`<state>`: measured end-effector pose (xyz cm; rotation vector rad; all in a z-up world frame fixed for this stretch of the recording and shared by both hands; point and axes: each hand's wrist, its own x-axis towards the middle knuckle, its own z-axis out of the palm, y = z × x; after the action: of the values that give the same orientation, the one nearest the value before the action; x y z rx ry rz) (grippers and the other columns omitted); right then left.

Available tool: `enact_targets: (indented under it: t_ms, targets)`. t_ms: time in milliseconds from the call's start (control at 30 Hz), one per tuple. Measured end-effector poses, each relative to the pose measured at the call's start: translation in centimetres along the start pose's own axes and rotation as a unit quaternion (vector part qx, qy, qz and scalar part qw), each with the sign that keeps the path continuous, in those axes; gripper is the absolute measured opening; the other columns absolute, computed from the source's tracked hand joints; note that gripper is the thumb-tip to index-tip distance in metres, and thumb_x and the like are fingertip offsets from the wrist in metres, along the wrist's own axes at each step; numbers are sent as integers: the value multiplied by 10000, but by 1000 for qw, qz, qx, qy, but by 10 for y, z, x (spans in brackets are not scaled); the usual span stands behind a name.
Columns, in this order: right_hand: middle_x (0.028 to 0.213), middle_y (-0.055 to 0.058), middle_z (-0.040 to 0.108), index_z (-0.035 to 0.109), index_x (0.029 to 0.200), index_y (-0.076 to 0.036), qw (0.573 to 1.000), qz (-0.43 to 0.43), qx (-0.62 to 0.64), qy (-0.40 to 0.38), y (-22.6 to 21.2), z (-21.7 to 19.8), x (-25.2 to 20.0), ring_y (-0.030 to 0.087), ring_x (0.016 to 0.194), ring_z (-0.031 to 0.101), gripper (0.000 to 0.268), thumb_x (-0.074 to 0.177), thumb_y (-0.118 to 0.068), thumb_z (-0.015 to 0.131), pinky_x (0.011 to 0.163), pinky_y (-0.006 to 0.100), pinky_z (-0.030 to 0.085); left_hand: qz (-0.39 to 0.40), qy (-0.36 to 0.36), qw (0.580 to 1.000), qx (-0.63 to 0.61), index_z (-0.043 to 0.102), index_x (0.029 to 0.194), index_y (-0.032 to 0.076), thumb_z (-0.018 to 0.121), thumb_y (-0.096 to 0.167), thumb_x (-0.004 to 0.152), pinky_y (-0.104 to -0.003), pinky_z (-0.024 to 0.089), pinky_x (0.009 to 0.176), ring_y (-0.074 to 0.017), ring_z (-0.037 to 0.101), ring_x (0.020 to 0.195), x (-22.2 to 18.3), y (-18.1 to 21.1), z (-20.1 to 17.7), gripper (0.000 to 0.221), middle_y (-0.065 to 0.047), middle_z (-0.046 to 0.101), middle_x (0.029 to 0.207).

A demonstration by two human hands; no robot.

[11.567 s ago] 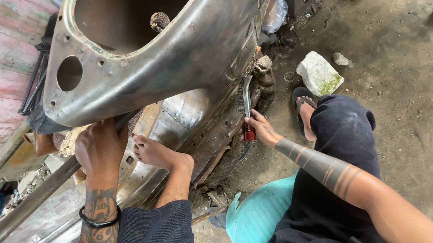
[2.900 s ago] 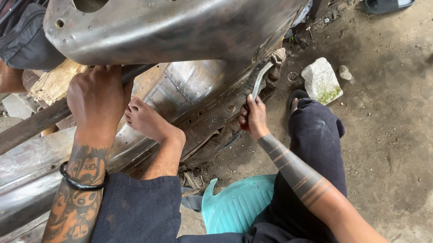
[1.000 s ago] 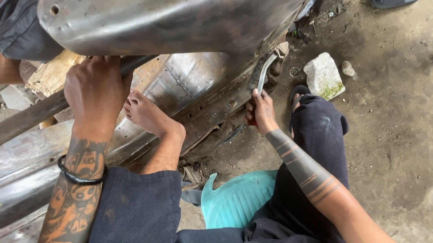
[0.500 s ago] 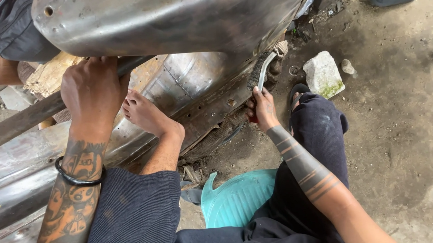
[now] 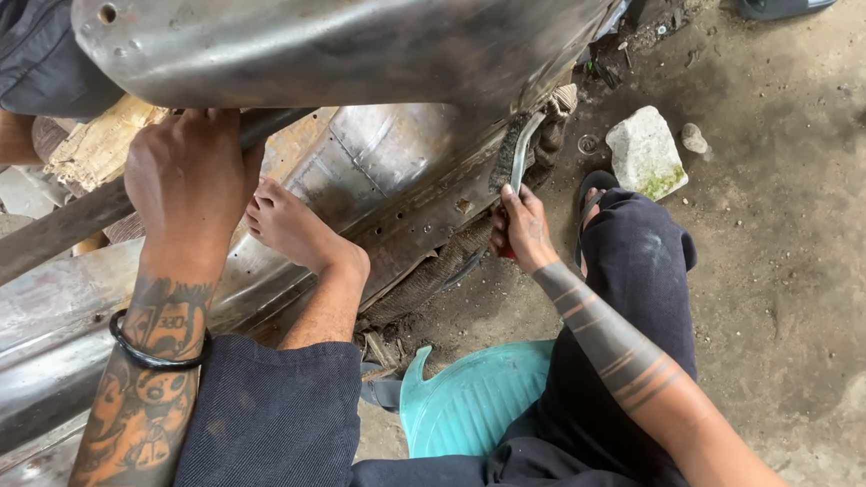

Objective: Scraping and brushing a motorcycle frame to remove rust or old paint.

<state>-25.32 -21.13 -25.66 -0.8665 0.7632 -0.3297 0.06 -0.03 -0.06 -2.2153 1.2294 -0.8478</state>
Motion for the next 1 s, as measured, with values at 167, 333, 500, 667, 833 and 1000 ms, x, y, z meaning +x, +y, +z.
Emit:
enact_targets:
  t_ms: [167, 333, 500, 667, 833, 1000]
  targets:
    - [656, 12, 429, 393, 951, -147, 999, 11, 39, 24, -7, 7, 2, 150, 413, 388, 206, 1087, -291, 450, 333, 329, 368, -1, 22, 1000, 17, 743, 1021, 269, 819, 558, 971, -216, 486, 416, -53, 570, 512, -1, 0, 2, 303, 120, 637, 696]
    - [656, 21, 455, 405, 977, -115, 1000, 8, -3, 5, -7, 7, -4, 158, 410, 425, 239, 1077, -323, 465, 324, 331, 407, -1, 10, 1000, -2, 742, 1001, 240, 835, 517, 947, -241, 504, 413, -78, 595, 522, 0, -1, -1, 297, 95, 643, 684]
    - [642, 32, 435, 388, 942, -127, 1000, 20, 0, 20, -8, 7, -1, 163, 402, 411, 251, 1071, -326, 470, 321, 338, 380, 3, -1, 1000, 14, 738, 1038, 258, 824, 557, 931, -245, 512, 434, -80, 622, 545, -2, 0, 0, 329, 102, 658, 713]
    - [628, 16, 403, 379, 879, -150, 992, 33, 70, 96, -35, 7, 17, 169, 411, 388, 277, 1103, -296, 447, 340, 331, 309, -14, 16, 1000, -17, 736, 1004, 196, 799, 533, 1047, -190, 485, 371, -37, 521, 470, 0, 1, -2, 346, 92, 628, 664]
    - [625, 37, 410, 446, 955, -131, 997, -37, -7, 65, -6, 5, 12, 183, 398, 464, 219, 1089, -304, 445, 292, 375, 438, -13, 11, 995, -95, 618, 859, 168, 779, 467, 918, -365, 558, 575, -244, 710, 640, -5, -1, 13, 344, 14, 555, 641]
    - [646, -26, 492, 430, 956, -125, 999, -16, -2, 33, -16, 11, 8, 129, 414, 431, 245, 1124, -297, 387, 325, 283, 403, 0, 7, 1000, 11, 758, 1041, 244, 801, 532, 991, -228, 499, 407, -73, 582, 495, -1, -1, 2, 296, 84, 668, 703]
